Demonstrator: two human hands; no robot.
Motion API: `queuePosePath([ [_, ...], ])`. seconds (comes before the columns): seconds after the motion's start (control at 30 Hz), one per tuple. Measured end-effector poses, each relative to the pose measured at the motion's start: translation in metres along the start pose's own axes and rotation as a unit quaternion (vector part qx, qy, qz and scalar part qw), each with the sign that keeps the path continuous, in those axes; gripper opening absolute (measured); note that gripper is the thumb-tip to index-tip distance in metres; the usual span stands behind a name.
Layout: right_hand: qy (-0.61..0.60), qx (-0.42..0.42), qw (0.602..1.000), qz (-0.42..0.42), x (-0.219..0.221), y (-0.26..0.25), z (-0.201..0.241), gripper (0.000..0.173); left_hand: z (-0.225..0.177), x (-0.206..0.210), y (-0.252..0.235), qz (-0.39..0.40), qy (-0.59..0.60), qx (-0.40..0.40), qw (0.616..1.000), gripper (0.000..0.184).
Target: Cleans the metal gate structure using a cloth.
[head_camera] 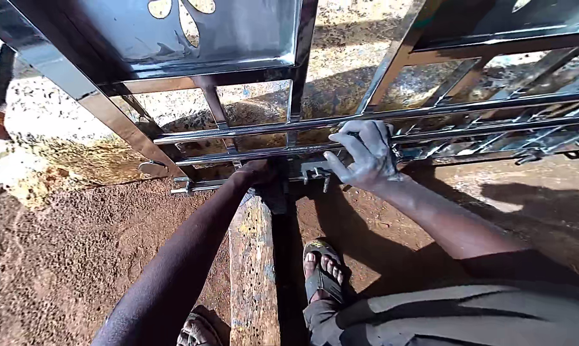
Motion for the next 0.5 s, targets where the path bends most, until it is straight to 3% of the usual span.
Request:
queuePosePath([
  [0.13,0.095,0.005,0.995,-0.037,-0.004,0.002,-0.024,0.052,-0.003,-0.001,0.006,-0.006,0.032,-0.065,0.997,0.048],
  [0.33,0.053,-0.018,0.998,-0.028,0.0,-0.016,-0.04,0.03,0.011,-0.005,-0.002,-0.087,0.068,-0.097,0.989,0.045],
  [0.5,0.07,0.011,0.996,-0.057,0.004,-0.019,-0.043,0.024,0.017,-0.01,-0.014,-0.145,0.082,-0.08,0.983,0.041],
])
Point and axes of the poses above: each hand's wrist, its own y-axis away from the middle knuckle, its own x-axis out of the palm, z = x × y, the point moved 9 cm from there along -y, towards the middle knuckle, and after that the axes turned 2 degrees about -y, right-handed, at the moved point
